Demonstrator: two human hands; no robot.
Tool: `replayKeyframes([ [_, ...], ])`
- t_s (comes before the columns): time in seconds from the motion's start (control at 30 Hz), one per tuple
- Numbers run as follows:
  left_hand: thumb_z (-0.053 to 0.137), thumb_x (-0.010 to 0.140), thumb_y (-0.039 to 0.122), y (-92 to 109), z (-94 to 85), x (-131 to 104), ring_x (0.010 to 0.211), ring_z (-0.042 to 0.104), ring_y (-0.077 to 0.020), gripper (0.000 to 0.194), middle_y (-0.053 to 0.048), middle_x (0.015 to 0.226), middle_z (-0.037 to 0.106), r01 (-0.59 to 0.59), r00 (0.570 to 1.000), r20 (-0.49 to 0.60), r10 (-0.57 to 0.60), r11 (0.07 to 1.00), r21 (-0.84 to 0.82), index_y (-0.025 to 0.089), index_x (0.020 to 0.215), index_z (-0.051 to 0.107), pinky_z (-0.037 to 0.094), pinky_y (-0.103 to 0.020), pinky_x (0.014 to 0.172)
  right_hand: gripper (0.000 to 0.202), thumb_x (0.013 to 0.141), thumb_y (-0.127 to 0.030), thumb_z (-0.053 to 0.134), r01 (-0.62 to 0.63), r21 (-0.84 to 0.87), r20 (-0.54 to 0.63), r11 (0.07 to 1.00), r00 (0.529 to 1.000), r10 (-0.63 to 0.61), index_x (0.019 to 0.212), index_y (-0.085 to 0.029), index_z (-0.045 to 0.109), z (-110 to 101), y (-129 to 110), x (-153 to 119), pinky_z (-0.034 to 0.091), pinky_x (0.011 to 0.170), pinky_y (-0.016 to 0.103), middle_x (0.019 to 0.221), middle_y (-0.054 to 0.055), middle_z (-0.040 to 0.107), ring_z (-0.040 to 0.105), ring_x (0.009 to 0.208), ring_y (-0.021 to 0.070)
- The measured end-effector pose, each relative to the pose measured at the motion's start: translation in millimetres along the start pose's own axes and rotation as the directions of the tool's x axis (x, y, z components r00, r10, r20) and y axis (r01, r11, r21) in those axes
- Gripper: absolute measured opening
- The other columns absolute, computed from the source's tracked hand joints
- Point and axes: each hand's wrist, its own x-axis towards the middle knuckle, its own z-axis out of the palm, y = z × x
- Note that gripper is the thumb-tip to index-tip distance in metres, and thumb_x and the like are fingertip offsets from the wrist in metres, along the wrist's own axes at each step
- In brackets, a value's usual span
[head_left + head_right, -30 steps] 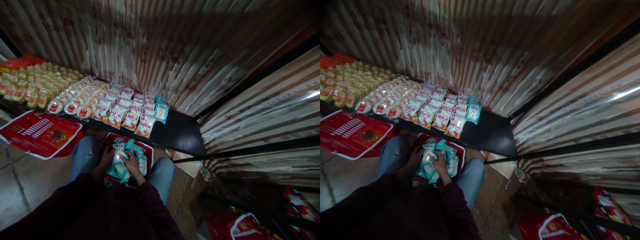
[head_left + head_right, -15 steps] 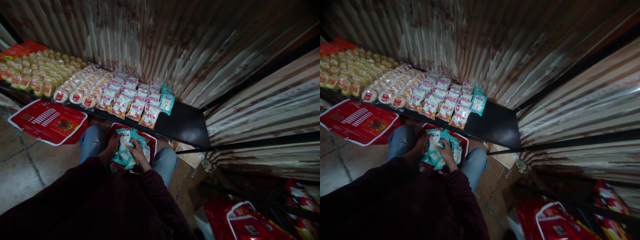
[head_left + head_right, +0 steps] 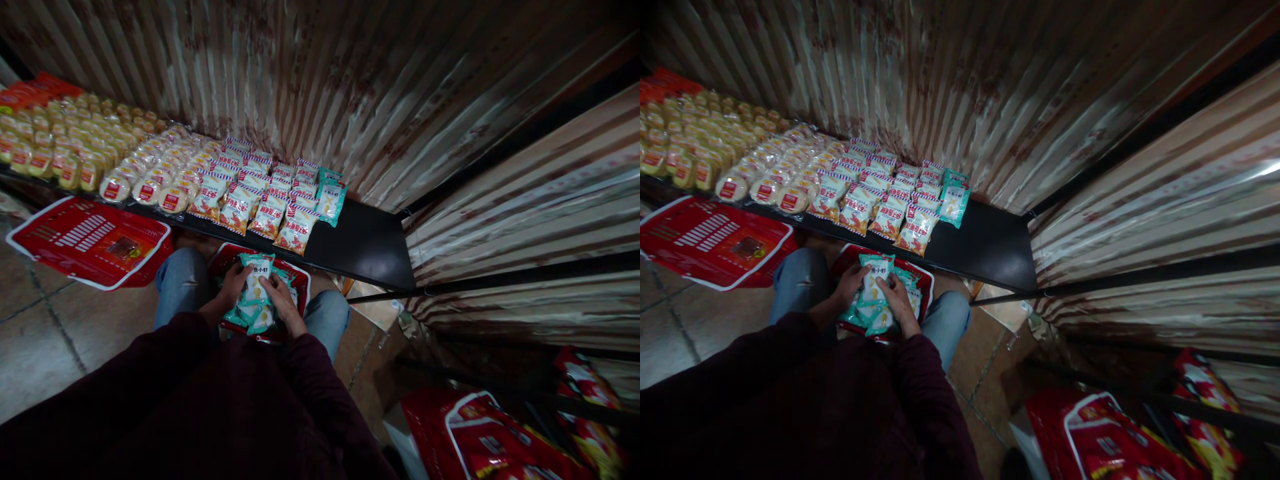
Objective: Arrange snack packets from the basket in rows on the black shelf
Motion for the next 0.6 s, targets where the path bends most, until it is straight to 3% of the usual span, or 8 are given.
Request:
replayKeyframes([
  [0.33, 0.067, 0.062, 0.056, -9, 9.8, -5, 0.062, 0.052, -0.0125, 0.042, 0.002, 0.065, 0.058, -0.077, 0.997, -0.011, 0.078, 0.996, 0.052, 0.015, 0.072, 0.061, 0.041, -0.023, 0.057, 0.038, 0.070, -0.044, 0.070, 0.017, -0.099, -0.196, 0.995, 0.980, -0.036, 0.099, -0.021, 0.063, -12, 14, -5, 0.054, 0.071, 0.029, 0.091, 0.003, 0.070, 0.064, 0.080, 0.0175],
  [0.6, 0.063, 0.066, 0.059, -11, 16.6, -4, 0.061, 0.052, -0.0131, 0.044, 0.001, 0.066, 0.058, -0.082, 0.997, -0.003, 0.082, 0.993, 0.088, 0.015, 0.074, 0.060, 0.042, -0.024, 0.056, 0.048, 0.071, -0.051, 0.067, -0.040, 0.090, -0.180, 0.995, 0.982, 0.056, 0.107, -0.021, 0.060, -12, 17, -8, 0.056, 0.069, 0.030, 0.088, 0.003, 0.072, 0.068, 0.078, 0.0184],
])
